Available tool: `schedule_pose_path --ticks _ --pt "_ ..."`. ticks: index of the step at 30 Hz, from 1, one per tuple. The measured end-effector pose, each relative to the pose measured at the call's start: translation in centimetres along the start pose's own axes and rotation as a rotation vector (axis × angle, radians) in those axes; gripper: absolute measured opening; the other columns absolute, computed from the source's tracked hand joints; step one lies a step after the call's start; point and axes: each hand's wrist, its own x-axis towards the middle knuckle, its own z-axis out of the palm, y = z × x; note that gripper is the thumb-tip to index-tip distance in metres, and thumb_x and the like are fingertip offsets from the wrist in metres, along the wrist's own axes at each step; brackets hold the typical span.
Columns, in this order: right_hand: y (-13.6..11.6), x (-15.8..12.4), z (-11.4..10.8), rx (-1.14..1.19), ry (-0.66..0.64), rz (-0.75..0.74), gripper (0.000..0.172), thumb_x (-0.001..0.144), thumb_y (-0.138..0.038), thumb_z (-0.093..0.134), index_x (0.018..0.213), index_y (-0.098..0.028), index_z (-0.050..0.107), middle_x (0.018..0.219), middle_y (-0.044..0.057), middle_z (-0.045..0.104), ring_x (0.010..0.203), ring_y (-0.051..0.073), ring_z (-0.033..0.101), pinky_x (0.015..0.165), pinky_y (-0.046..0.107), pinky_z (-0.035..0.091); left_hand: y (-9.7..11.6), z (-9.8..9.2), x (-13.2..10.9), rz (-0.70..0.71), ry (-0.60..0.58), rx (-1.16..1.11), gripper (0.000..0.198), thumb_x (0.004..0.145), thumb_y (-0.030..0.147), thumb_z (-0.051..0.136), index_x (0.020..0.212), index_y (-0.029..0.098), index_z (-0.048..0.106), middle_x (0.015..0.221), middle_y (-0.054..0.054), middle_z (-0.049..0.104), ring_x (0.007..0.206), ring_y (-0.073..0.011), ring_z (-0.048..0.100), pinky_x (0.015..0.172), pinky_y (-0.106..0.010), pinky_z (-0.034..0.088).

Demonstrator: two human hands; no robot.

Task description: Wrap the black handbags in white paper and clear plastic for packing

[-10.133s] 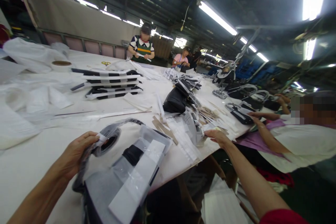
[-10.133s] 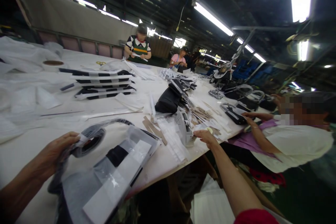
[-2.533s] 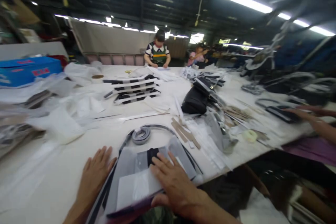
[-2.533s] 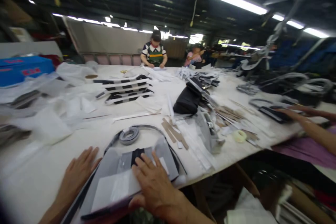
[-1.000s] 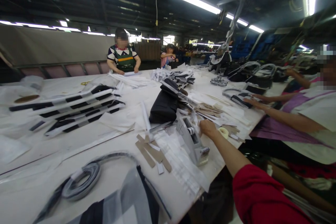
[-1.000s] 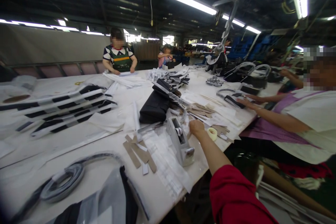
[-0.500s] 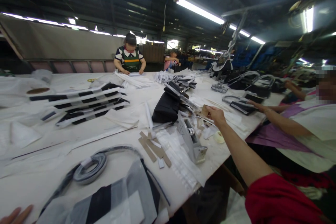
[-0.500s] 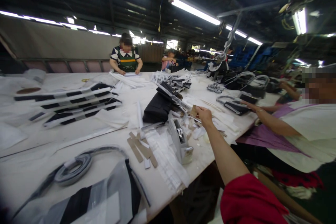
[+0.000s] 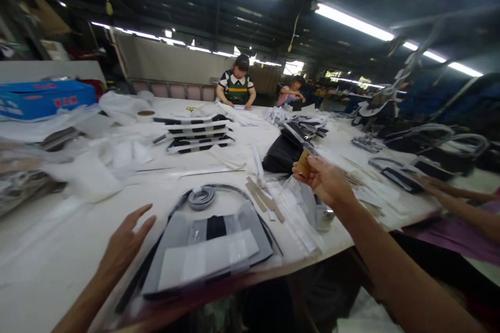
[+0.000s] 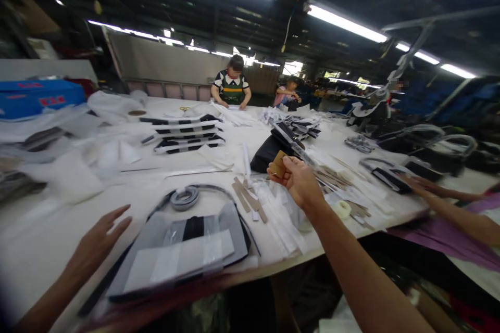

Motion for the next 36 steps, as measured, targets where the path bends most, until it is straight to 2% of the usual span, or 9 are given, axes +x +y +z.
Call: schedule_pose_path --ticks 2,6,9,13,16,22,31,34,36 --pt "1.2 -2.3 2.9 0.045 -0.034 0.041 0.008 0.094 -0.019 0.051 0.089 -0.018 0.058 0.077 0.005 0.074 0.07 0.017 0.073 0.067 0.033 0.063 4.0 -1.9 -0.9 -0.007 -0.035 -0.182 0.056 0.083 0.057 0.044 0.119 0.019 0.063 0.127 -0.009 0.066 0.117 -0.0287 0.062 0.101 -0.044 0.05" --pt "3.9 -6.1 7.9 0.127 -0.145 0.145 0.005 0.092 -0.021 0.055 0.089 -0.018 0.058 0.078 0.006 0.074 0.075 0.019 0.074 0.071 0.036 0.063 12.8 -4.4 -2.7 0.255 -0.153 -0.522 0.045 0.085 0.048 0.058 0.122 0.022 0.063 0.13 -0.005 0.064 0.124 -0.0228 0.056 0.112 -0.039 0.039" --pt "5.3 -8.3 10.8 0.151 -0.24 0.201 0.007 0.088 -0.023 0.064 0.09 -0.017 0.06 0.083 0.008 0.075 0.077 0.02 0.074 0.071 0.034 0.063 16.1 -4.3 -3.2 0.326 -0.201 -0.635 0.046 0.081 0.039 0.067 0.125 0.022 0.062 0.129 -0.007 0.065 0.12 -0.0233 0.059 0.107 -0.038 0.043" --pt "6.5 -10.0 12.8 0.167 -0.281 0.245 0.012 0.084 -0.023 0.068 0.091 -0.017 0.061 0.08 0.007 0.075 0.073 0.019 0.074 0.069 0.031 0.062 16.6 -3.7 -3.3 0.286 -0.365 -0.729 0.02 0.086 0.034 0.063 0.097 0.02 0.072 0.092 -0.002 0.074 0.087 -0.0176 0.066 0.081 -0.028 0.05" --pt "7.1 -10.1 12.8 0.139 -0.283 0.247 0.017 0.082 -0.026 0.071 0.091 -0.017 0.061 0.08 0.007 0.075 0.073 0.019 0.074 0.067 0.031 0.062 16.0 -4.2 -3.3 0.215 -0.394 -0.78 0.027 0.089 0.038 0.058 0.075 0.018 0.069 0.07 0.0 0.068 0.069 -0.0136 0.06 0.071 -0.025 0.046" --pt "9.3 -9.0 10.9 -0.004 -0.221 0.283 0.026 0.074 -0.034 0.077 0.083 -0.018 0.058 0.072 0.003 0.072 0.066 0.019 0.073 0.056 0.027 0.06 15.5 -6.3 -2.8 0.11 -0.403 -1.016 0.028 0.086 0.043 0.064 0.082 0.016 0.071 0.071 -0.001 0.067 0.072 -0.0141 0.059 0.073 -0.025 0.045" --pt "11.3 -9.1 8.8 -0.372 -0.395 0.357 0.038 0.071 -0.049 0.077 0.074 -0.017 0.057 0.069 0.005 0.072 0.057 0.015 0.068 0.055 0.026 0.056 16.0 -6.4 -1.6 0.177 -0.411 -0.936 0.029 0.088 0.043 0.062 0.086 0.017 0.074 0.084 -0.003 0.065 0.079 -0.0145 0.057 0.073 -0.025 0.045" --pt "11.1 -8.6 8.1 -0.433 -0.526 0.444 0.042 0.071 -0.054 0.075 0.082 -0.017 0.059 0.079 0.006 0.073 0.064 0.018 0.069 0.058 0.03 0.056 16.6 -6.6 -1.4 0.173 -0.443 -0.964 0.029 0.087 0.043 0.062 0.086 0.016 0.074 0.083 -0.003 0.066 0.078 -0.0145 0.058 0.073 -0.024 0.045" --pt "10.7 -8.2 7.8 -0.486 -0.519 0.379 0.046 0.071 -0.056 0.076 0.093 -0.019 0.061 0.094 0.008 0.073 0.078 0.022 0.071 0.065 0.034 0.058 17.0 -6.7 -1.3 0.172 -0.484 -0.958 0.03 0.087 0.043 0.061 0.087 0.016 0.074 0.081 -0.003 0.068 0.077 -0.0146 0.059 0.072 -0.024 0.045"
